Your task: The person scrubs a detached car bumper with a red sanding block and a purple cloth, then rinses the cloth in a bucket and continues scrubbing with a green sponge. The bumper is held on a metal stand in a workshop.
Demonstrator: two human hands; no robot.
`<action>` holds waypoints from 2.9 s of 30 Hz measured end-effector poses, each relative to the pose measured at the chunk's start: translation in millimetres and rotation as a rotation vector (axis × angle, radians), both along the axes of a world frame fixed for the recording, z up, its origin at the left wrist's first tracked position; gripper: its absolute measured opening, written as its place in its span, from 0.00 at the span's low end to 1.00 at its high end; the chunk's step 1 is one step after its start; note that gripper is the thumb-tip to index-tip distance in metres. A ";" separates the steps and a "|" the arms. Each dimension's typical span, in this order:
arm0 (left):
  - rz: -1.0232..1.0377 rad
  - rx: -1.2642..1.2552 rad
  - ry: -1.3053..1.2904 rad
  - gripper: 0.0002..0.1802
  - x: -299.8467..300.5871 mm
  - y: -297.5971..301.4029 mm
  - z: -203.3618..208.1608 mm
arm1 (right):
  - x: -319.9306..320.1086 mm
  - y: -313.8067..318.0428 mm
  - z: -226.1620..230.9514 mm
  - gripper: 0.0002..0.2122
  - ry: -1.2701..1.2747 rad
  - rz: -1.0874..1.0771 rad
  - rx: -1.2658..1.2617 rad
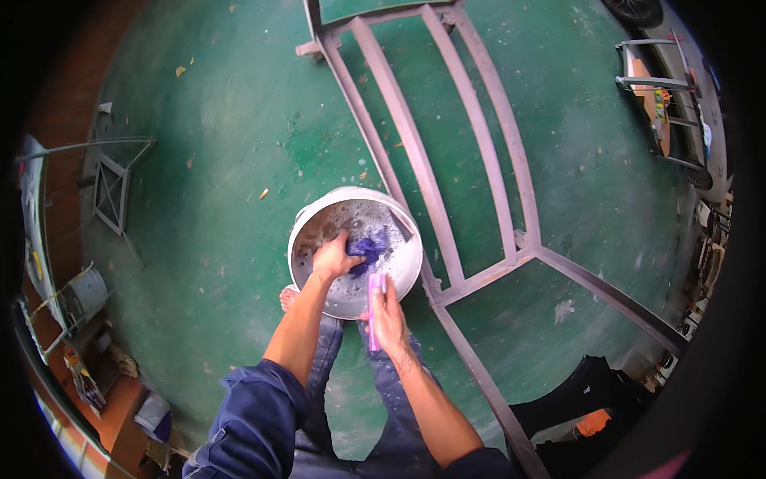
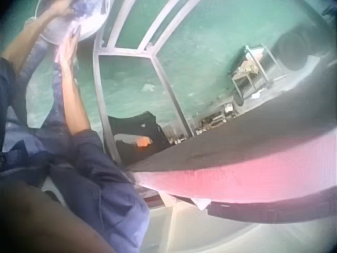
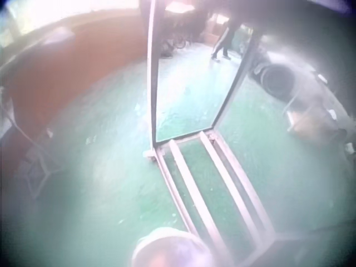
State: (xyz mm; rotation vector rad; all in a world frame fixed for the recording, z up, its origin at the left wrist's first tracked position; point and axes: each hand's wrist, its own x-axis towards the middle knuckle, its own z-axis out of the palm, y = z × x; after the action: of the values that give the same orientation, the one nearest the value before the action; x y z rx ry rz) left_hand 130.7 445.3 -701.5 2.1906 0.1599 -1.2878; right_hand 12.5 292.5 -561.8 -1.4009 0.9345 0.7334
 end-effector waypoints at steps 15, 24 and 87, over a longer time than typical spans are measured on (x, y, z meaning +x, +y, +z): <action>0.729 -0.920 0.539 0.18 -29.6 1.7 401.7 | -78.3 15.6 271.7 0.27 -0.222 -0.300 -0.085; 0.007 -1.226 0.154 0.14 -0.2 -118.8 791.2 | -86.1 -87.9 513.2 0.32 -0.845 -0.615 -1.179; -2.102 -1.402 -0.998 0.51 198.6 -387.6 774.5 | 54.0 -215.7 534.8 0.25 0.336 -1.260 -1.797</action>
State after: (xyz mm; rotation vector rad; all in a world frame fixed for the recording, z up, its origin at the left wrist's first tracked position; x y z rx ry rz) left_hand 329.2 57.7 73.0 0.7090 -2.7814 -0.1701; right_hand 66.5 76.8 -27.0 -1.5088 2.6201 -1.2391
